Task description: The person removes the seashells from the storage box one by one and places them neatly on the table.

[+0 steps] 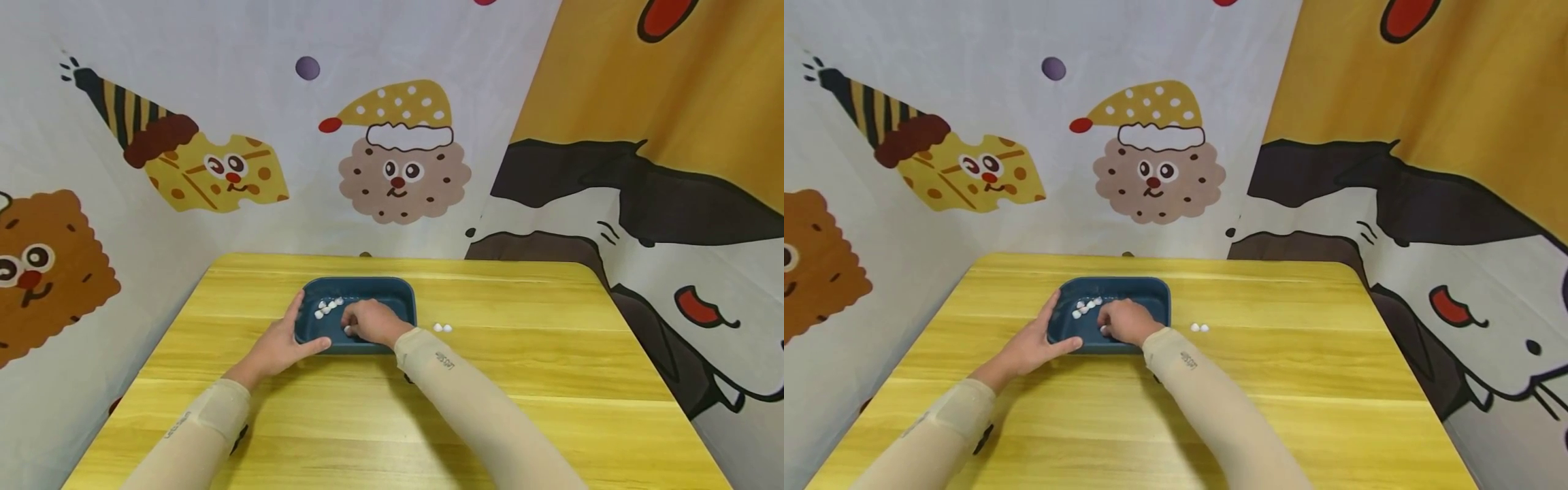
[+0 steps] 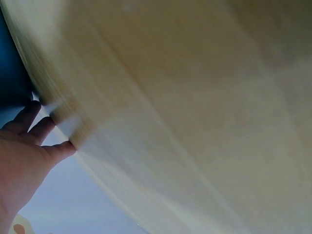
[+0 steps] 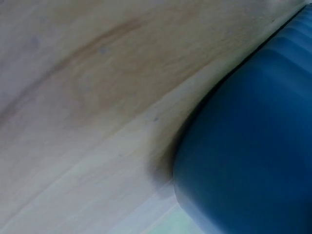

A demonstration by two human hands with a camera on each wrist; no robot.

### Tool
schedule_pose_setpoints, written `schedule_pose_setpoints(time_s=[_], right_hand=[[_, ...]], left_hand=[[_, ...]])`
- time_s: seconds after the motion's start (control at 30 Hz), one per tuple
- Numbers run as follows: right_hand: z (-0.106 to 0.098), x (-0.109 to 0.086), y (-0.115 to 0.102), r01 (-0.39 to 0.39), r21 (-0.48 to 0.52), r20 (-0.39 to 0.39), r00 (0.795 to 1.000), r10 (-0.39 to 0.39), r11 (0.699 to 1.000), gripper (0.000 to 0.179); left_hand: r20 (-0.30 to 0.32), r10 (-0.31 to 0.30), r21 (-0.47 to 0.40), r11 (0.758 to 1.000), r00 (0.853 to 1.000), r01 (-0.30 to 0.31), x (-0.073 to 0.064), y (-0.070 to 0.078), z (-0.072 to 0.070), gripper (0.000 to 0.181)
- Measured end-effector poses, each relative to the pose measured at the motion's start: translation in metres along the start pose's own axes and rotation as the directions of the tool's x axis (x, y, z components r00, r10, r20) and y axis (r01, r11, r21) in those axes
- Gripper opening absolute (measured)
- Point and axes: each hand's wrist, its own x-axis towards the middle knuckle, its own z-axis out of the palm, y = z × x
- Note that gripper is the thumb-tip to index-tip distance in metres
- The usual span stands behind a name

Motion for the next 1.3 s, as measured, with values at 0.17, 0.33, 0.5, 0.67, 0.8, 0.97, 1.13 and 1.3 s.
schedule_pose_setpoints(time_s=[0.17, 0.33, 0.5, 0.67, 0.8, 0.97, 1.13, 1.3], right_hand=[[-0.012, -0.008, 0.007, -0.018, 0.136, 0.004, 1.000, 0.018, 0.991, 0.015], [-0.046, -0.033, 0.023, -0.030, 0.298, -0.050, 0.998, 0.047, 0.954, 0.018], [-0.085, -0.078, 0.068, -0.077, 0.403, -0.095, 0.988, 0.125, 0.912, 0.018], [-0.096, -0.124, 0.125, -0.206, 0.434, -0.078, 0.961, 0.264, 0.877, 0.024], [-0.088, -0.147, 0.152, -0.264, 0.385, -0.053, 0.951, 0.306, 0.885, 0.021], [-0.073, -0.156, 0.160, -0.263, 0.320, -0.054, 0.954, 0.295, 0.910, 0.012], [-0.064, -0.155, 0.161, -0.261, 0.295, -0.051, 0.956, 0.288, 0.919, 0.007], [-0.061, -0.154, 0.163, -0.251, 0.260, -0.085, 0.956, 0.281, 0.932, 0.004]], left_hand=[[0.006, -0.008, 0.000, 1.000, 1.000, 0.008, 0.001, 0.002, 0.002, 0.127], [0.014, -0.004, 0.001, 1.000, 1.000, 0.004, 0.002, 0.007, 0.005, 0.128], [0.015, 0.000, -0.005, 1.000, 1.000, 0.000, 0.001, 0.008, 0.005, 0.127], [0.012, -0.010, -0.001, 1.000, 1.000, 0.010, -0.003, 0.004, -0.001, 0.128], [0.005, -0.016, 0.007, 1.000, 1.000, 0.016, -0.005, -0.001, -0.003, 0.128], [0.010, -0.029, 0.010, 1.000, 1.000, 0.029, -0.006, -0.003, -0.002, 0.127], [0.023, -0.035, 0.002, 0.999, 0.999, 0.035, -0.005, 0.000, 0.000, 0.127], [0.022, -0.026, -0.005, 1.000, 0.999, 0.026, -0.004, 0.002, 0.001, 0.127]])
